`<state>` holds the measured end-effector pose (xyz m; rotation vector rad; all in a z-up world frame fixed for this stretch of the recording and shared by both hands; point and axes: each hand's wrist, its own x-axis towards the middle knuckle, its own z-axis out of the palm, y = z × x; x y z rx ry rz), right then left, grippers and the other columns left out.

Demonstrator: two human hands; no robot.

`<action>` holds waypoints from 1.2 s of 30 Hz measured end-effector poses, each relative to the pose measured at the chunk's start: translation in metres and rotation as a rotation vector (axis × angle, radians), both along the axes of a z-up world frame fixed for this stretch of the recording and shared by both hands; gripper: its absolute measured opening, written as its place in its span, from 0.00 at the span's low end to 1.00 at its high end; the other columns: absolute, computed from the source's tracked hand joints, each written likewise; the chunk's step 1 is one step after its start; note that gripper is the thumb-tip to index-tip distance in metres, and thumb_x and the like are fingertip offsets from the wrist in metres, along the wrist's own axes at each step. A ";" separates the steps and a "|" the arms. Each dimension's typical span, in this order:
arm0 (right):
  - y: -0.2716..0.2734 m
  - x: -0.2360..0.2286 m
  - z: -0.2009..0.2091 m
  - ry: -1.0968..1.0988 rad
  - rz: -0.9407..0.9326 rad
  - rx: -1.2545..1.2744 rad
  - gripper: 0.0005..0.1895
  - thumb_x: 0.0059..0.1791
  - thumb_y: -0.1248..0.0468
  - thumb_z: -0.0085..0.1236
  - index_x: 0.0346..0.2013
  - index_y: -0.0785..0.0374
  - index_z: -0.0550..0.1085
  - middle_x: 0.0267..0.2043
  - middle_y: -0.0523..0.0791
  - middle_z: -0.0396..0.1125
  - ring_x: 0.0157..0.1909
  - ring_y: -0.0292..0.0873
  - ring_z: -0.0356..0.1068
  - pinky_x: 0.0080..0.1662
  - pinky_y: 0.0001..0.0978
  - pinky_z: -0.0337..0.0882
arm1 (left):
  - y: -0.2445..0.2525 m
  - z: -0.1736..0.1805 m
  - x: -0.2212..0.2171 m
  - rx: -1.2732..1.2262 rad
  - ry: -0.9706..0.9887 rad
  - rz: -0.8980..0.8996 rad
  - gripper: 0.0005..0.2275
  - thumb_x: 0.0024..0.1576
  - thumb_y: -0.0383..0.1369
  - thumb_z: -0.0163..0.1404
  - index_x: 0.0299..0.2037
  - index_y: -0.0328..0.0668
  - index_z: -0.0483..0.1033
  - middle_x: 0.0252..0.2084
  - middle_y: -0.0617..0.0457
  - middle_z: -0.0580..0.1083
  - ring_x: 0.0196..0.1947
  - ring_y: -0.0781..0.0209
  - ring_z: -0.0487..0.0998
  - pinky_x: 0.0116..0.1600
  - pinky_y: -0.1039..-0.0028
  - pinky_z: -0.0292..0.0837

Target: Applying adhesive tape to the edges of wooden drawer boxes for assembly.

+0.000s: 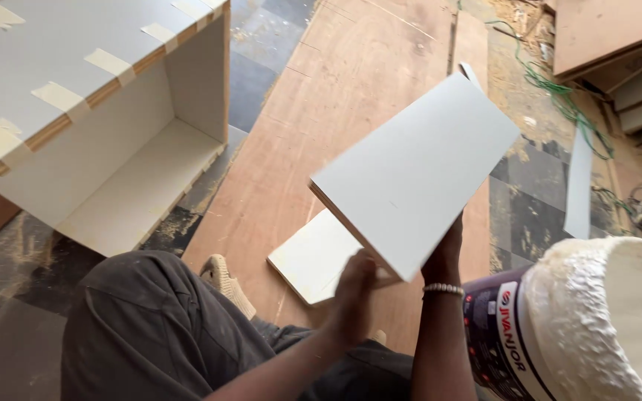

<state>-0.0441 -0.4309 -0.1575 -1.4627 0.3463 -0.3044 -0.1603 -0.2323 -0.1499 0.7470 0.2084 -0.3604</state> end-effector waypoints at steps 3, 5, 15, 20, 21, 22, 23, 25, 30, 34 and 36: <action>-0.046 -0.081 -0.069 -0.064 0.014 0.027 0.29 0.59 0.50 0.43 0.66 0.70 0.64 0.61 0.57 0.65 0.58 0.52 0.67 0.54 0.42 0.70 | -0.028 0.007 -0.011 0.477 -0.629 0.051 0.27 0.70 0.54 0.26 0.57 0.38 0.69 0.53 0.49 0.71 0.55 0.56 0.68 0.64 0.64 0.58; -0.011 -0.129 -0.058 -0.155 0.018 0.163 0.28 0.58 0.50 0.46 0.64 0.69 0.65 0.59 0.55 0.66 0.58 0.49 0.68 0.54 0.39 0.72 | -0.032 -0.002 -0.012 0.269 -0.551 -0.050 0.26 0.68 0.54 0.29 0.61 0.40 0.65 0.58 0.49 0.68 0.61 0.55 0.66 0.68 0.64 0.57; 0.072 -0.159 -0.049 0.003 -0.086 -0.474 0.12 0.46 0.69 0.65 0.41 0.71 0.73 0.36 0.49 0.74 0.38 0.42 0.75 0.39 0.32 0.75 | 0.085 0.095 0.107 -0.048 -0.275 -0.349 0.29 0.60 0.55 0.35 0.54 0.38 0.75 0.47 0.43 0.80 0.48 0.54 0.81 0.52 0.67 0.78; 0.056 -0.156 -0.023 -0.103 -0.003 -0.383 0.07 0.47 0.71 0.62 0.37 0.70 0.74 0.33 0.44 0.72 0.35 0.36 0.72 0.36 0.27 0.74 | 0.073 0.093 0.118 0.088 -0.305 -0.399 0.19 0.63 0.42 0.50 0.47 0.27 0.75 0.36 0.44 0.77 0.38 0.59 0.79 0.44 0.71 0.77; 0.054 -0.155 -0.017 -0.106 0.025 -0.369 0.08 0.46 0.71 0.62 0.37 0.69 0.73 0.33 0.42 0.71 0.35 0.34 0.72 0.37 0.25 0.74 | 0.073 0.094 0.114 0.177 -0.313 -0.404 0.19 0.63 0.41 0.50 0.46 0.25 0.76 0.33 0.46 0.76 0.33 0.63 0.78 0.39 0.73 0.76; 0.048 -0.151 -0.017 -0.097 0.013 -0.364 0.08 0.46 0.71 0.62 0.37 0.69 0.73 0.33 0.42 0.71 0.35 0.34 0.72 0.37 0.25 0.74 | 0.070 0.094 0.113 0.179 -0.306 -0.418 0.19 0.63 0.41 0.50 0.46 0.25 0.76 0.33 0.46 0.76 0.33 0.63 0.78 0.39 0.73 0.76; 0.043 -0.145 -0.017 -0.066 0.032 -0.363 0.08 0.45 0.70 0.62 0.37 0.68 0.73 0.32 0.41 0.71 0.35 0.34 0.72 0.36 0.25 0.74 | 0.070 0.094 0.112 0.200 -0.301 -0.377 0.18 0.62 0.41 0.50 0.46 0.27 0.75 0.33 0.46 0.76 0.33 0.63 0.79 0.40 0.71 0.78; 0.034 -0.133 -0.020 -0.036 0.061 -0.364 0.07 0.45 0.70 0.61 0.36 0.68 0.73 0.32 0.40 0.71 0.34 0.33 0.72 0.36 0.25 0.74 | 0.071 0.095 0.112 0.219 -0.294 -0.325 0.18 0.61 0.41 0.49 0.46 0.28 0.75 0.32 0.46 0.76 0.33 0.63 0.79 0.42 0.69 0.81; 0.026 -0.111 -0.036 0.070 0.011 -0.352 0.06 0.46 0.70 0.61 0.27 0.69 0.73 0.25 0.39 0.65 0.28 0.32 0.63 0.31 0.26 0.64 | 0.074 0.103 0.113 0.213 -0.277 -0.277 0.21 0.56 0.40 0.55 0.52 0.28 0.73 0.37 0.48 0.79 0.38 0.63 0.81 0.47 0.68 0.82; 0.034 -0.112 -0.037 0.081 -0.062 -0.292 0.07 0.46 0.71 0.61 0.26 0.68 0.71 0.24 0.39 0.64 0.27 0.33 0.61 0.31 0.26 0.62 | 0.073 0.113 0.109 0.266 -0.354 -0.316 0.26 0.49 0.36 0.62 0.56 0.30 0.70 0.41 0.44 0.80 0.42 0.59 0.83 0.50 0.64 0.83; 0.042 -0.113 -0.032 0.085 -0.094 -0.236 0.05 0.45 0.72 0.61 0.30 0.68 0.72 0.28 0.40 0.67 0.30 0.34 0.65 0.35 0.27 0.65 | 0.074 0.114 0.109 0.313 -0.361 -0.315 0.30 0.49 0.36 0.63 0.59 0.23 0.70 0.44 0.39 0.80 0.45 0.55 0.85 0.54 0.62 0.83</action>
